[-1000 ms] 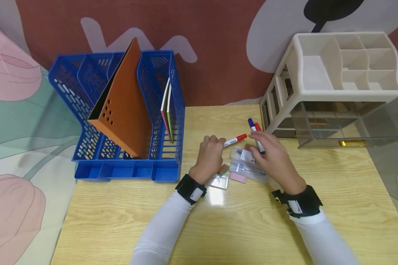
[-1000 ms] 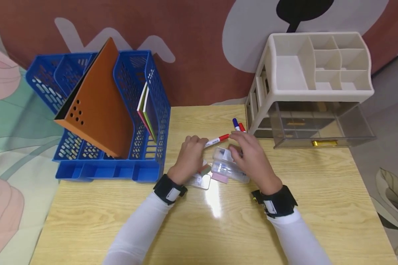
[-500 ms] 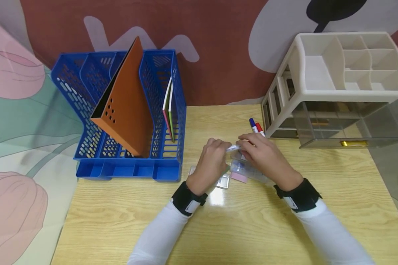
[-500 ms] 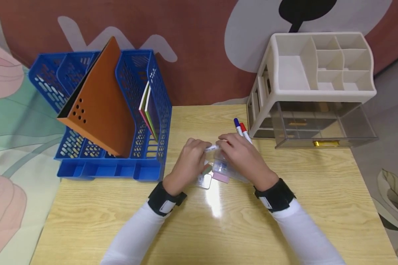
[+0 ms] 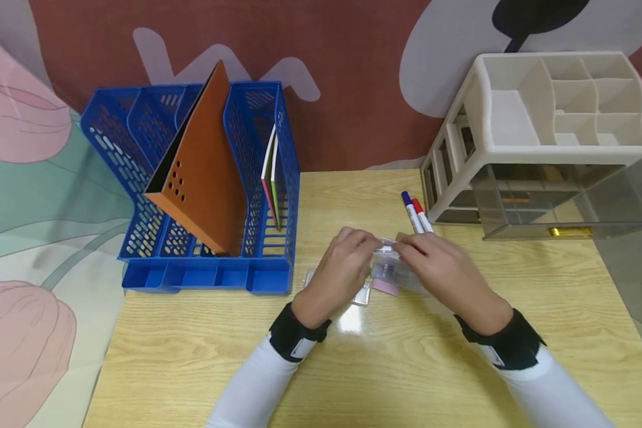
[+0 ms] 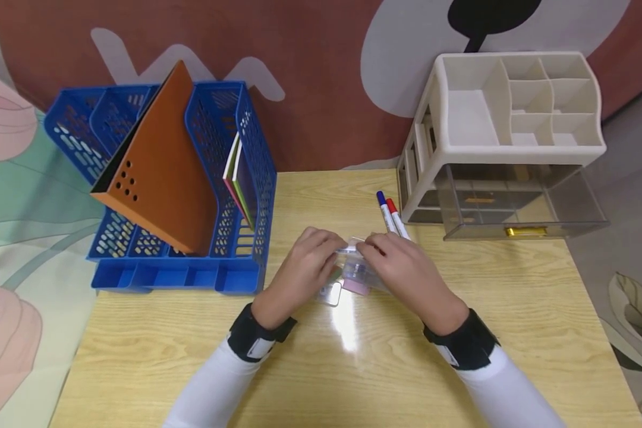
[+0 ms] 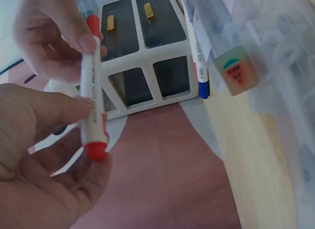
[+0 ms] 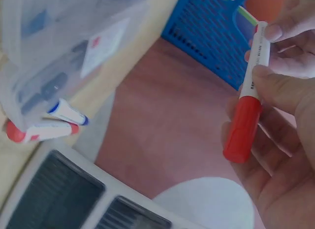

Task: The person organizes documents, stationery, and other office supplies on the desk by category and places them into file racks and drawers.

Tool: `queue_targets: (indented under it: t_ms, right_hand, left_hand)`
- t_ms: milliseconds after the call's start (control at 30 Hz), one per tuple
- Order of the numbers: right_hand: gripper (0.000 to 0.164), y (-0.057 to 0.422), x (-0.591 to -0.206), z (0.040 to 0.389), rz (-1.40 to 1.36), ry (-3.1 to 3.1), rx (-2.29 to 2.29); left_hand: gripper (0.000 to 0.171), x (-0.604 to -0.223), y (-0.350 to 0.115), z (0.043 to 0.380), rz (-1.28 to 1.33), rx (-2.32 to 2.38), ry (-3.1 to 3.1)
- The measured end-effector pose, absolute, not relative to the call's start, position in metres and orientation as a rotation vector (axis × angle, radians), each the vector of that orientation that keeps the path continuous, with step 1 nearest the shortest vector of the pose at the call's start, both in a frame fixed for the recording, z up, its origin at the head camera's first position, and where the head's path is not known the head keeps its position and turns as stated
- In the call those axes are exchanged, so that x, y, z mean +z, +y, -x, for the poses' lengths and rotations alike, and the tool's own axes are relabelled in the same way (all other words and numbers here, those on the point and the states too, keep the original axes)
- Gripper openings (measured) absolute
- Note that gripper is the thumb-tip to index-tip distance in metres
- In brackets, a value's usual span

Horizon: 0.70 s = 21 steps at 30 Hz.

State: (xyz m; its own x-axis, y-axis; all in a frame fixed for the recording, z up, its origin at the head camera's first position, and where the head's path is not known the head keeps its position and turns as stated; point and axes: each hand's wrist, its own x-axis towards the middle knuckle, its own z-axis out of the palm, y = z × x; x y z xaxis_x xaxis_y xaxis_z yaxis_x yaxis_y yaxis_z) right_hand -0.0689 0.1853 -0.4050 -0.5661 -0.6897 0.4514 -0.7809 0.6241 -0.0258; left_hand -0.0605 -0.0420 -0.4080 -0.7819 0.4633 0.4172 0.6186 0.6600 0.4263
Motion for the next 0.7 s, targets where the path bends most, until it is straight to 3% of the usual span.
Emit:
queue_targets:
  t_ms: [67,200,333,700]
  right_hand:
    - [0.019,0.187,-0.398,0.064,-1.141,-2.429,0.310]
    - [0.037,0.188,-0.385,0.055,-1.088,-2.346,0.336]
    - [0.034,0.190,-0.372,0.046,-1.046,-2.281,0.361]
    - [0.055,0.212,-0.338,0.032,-0.902,-2.360,0.519]
  left_hand:
    - [0.021,-0.405,-0.043,0.059,0.896,-0.844,-2.569]
    - [0.016,-0.398,-0.043,0.055,0.918,-0.953,-2.488]
    - [0.015,-0.392,-0.043,0.051,0.925,-1.109,-2.373]
    - [0.044,-0.384,-0.051,0.049,0.864,-1.224,-2.277]
